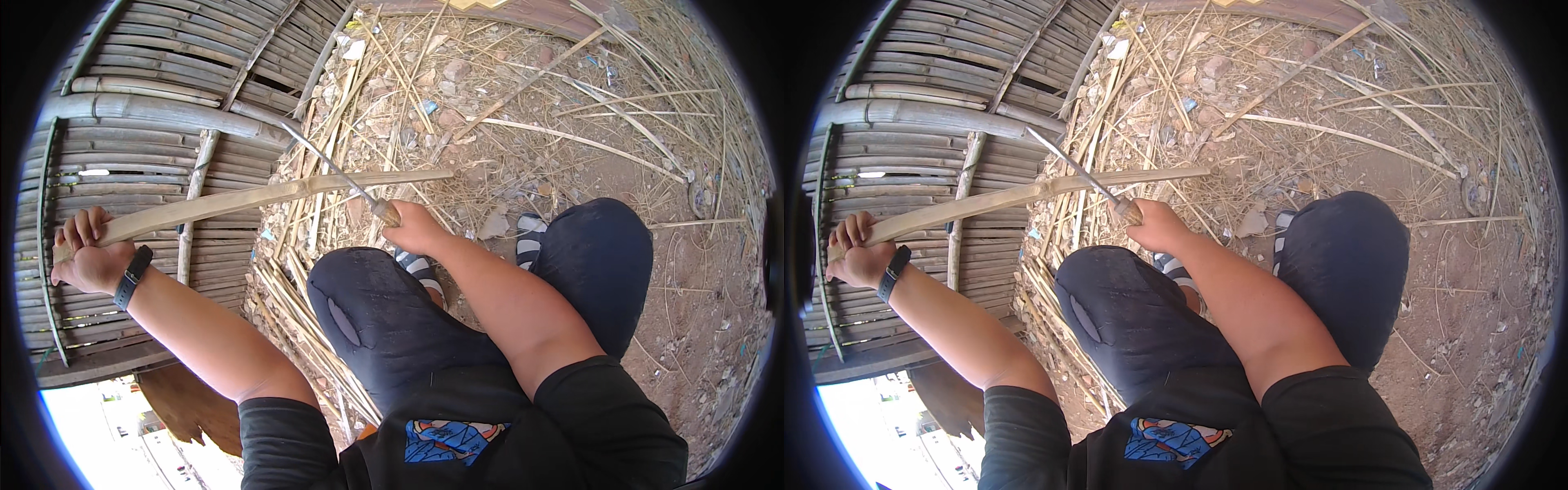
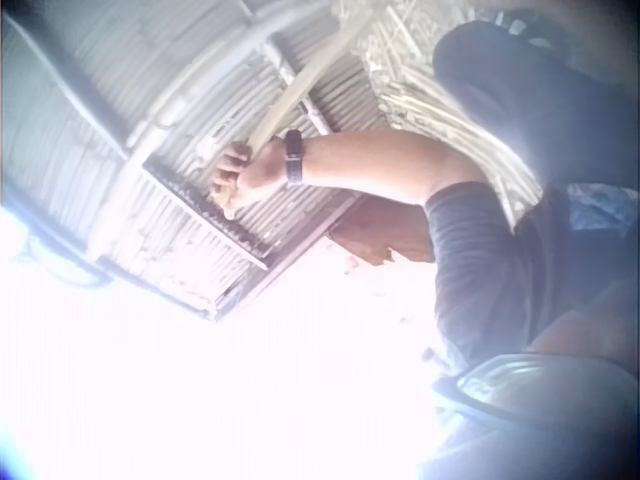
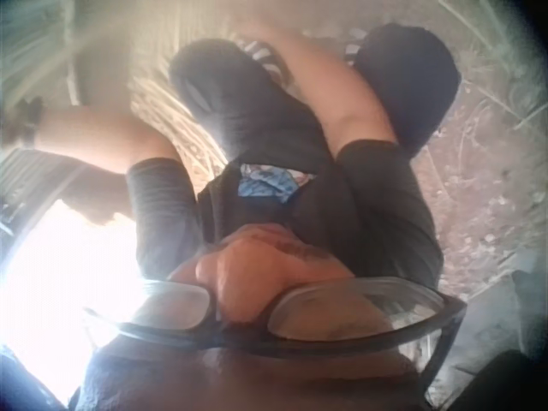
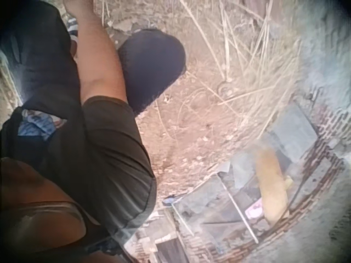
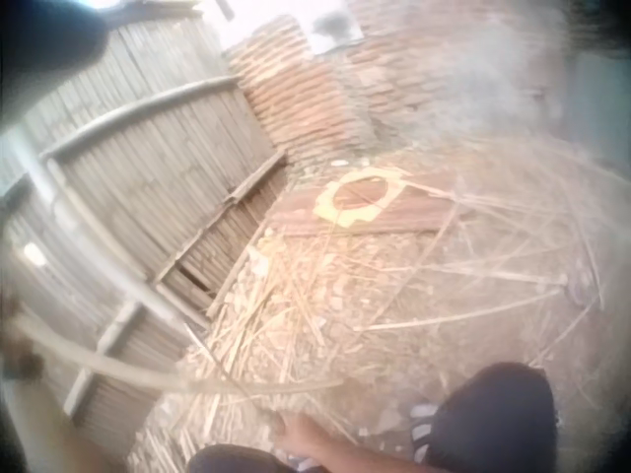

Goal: The person splits a long bamboo stick into thin strips using a machete. They hold the bamboo with one hand and repeatedly strike it with the machete to separate the strips.

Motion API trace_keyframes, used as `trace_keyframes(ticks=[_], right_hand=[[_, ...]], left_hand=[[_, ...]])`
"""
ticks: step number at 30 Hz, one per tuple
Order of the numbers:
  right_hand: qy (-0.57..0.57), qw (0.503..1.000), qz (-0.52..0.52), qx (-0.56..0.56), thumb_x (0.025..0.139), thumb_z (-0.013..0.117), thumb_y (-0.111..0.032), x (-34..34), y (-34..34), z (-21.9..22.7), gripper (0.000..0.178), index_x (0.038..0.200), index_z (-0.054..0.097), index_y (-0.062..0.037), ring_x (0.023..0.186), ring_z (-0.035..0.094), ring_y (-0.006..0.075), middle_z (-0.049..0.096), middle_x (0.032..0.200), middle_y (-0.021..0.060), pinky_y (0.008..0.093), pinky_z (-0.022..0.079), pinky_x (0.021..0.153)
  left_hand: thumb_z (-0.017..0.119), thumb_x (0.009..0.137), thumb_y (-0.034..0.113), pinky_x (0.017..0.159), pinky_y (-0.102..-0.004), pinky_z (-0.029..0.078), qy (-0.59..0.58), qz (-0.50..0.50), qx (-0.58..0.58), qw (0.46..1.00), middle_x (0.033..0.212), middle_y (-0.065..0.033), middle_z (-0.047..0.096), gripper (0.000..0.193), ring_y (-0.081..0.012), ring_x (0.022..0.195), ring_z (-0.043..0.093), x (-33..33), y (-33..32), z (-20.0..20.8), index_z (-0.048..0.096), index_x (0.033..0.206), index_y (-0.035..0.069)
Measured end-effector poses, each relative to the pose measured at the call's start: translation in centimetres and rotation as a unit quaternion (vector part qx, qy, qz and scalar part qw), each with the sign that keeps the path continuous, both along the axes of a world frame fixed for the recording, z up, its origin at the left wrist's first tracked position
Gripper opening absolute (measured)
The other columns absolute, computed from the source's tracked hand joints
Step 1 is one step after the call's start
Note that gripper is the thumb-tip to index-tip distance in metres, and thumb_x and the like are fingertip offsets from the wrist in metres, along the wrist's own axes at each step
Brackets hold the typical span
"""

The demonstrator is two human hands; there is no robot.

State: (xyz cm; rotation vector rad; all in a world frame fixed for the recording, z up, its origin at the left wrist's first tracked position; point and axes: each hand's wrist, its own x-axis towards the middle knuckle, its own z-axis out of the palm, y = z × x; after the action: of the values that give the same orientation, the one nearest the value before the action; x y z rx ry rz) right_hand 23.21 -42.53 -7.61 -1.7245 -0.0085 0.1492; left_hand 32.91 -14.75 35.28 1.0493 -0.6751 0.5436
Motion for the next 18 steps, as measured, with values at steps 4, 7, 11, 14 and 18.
trace_keyframes(ticks=[4, 7, 11, 14, 18], right_hand=[[0.102, 0.99, -0.091, -0.026, 0.078, 0.07, -0.017, -0.9, 0.8, -3.9, 0.031, 0.106, 0.066, -0.0032, 0.08, 0.068, 0.0349, 0.07, 0.086, 0.0184, 0.0443, 0.053, 0.077], [0.228, 0.96, -0.163, -0.01, 0.079, 0.068, -0.017, 0.2, 0.4, -5.2, 0.027, 0.101, 0.065, -0.0009, 0.077, 0.068, 0.032, 0.07, 0.087, 0.0175, 0.0429, 0.054, 0.071], [0.241, 0.95, -0.169, 0.106, 0.083, 0.065, -0.012, 1.6, -1.0, 0.4, 0.019, 0.095, 0.06, 0.0021, 0.065, 0.062, 0.0229, 0.063, 0.077, 0.0112, 0.038, 0.05, 0.061], [0.19, 0.957, -0.151, 0.159, 0.085, 0.062, -0.005, 1.4, -4.0, 8.7, 0.016, 0.099, 0.057, 0.0, 0.053, 0.046, 0.0089, 0.052, 0.068, 0.0017, 0.0292, 0.038, 0.047], [0.079, 0.985, -0.117, 0.095, 0.083, 0.064, -0.007, 1.3, -9.5, 16.1, 0.02, 0.1, 0.054, -0.0019, 0.052, 0.046, 0.0083, 0.052, 0.068, 0.0007, 0.0256, 0.037, 0.046]], left_hand=[[0.028, 0.095, 0.079, 0.046, -0.0254, 0.025, -0.002, 0.076, 0.014, 0.997, 0.061, 0.0024, 0.035, 0.069, -0.0115, 0.048, 0.026, -1.6, -1.8, -0.2, 0.047, 0.088, 0.013], [0.021, 0.1, 0.073, 0.046, -0.0258, 0.025, 0.021, 0.204, 0.017, 0.979, 0.062, 0.0023, 0.033, 0.066, -0.0123, 0.049, 0.026, -3.3, -5.1, -0.5, 0.045, 0.089, 0.013], [0.018, 0.1, 0.074, 0.047, -0.0267, 0.023, 0.01, 0.183, 0.021, 0.983, 0.065, -0.0003, 0.035, 0.069, -0.0135, 0.051, 0.024, -6.3, -5.9, 1.0, 0.044, 0.085, 0.012], [0.023, 0.101, 0.07, 0.05, -0.0278, 0.027, -0.047, 0.151, 0.037, 0.987, 0.065, -0.0014, 0.036, 0.065, -0.0138, 0.051, 0.029, -9.0, -5.4, 3.8, 0.043, 0.082, 0.011], [0.038, 0.095, 0.049, 0.052, -0.0287, 0.029, -0.085, 0.061, 0.016, 0.994, 0.066, -0.0037, 0.039, 0.043, -0.0146, 0.052, 0.033, -13.8, -1.0, 9.3, 0.043, 0.08, 0.009]])
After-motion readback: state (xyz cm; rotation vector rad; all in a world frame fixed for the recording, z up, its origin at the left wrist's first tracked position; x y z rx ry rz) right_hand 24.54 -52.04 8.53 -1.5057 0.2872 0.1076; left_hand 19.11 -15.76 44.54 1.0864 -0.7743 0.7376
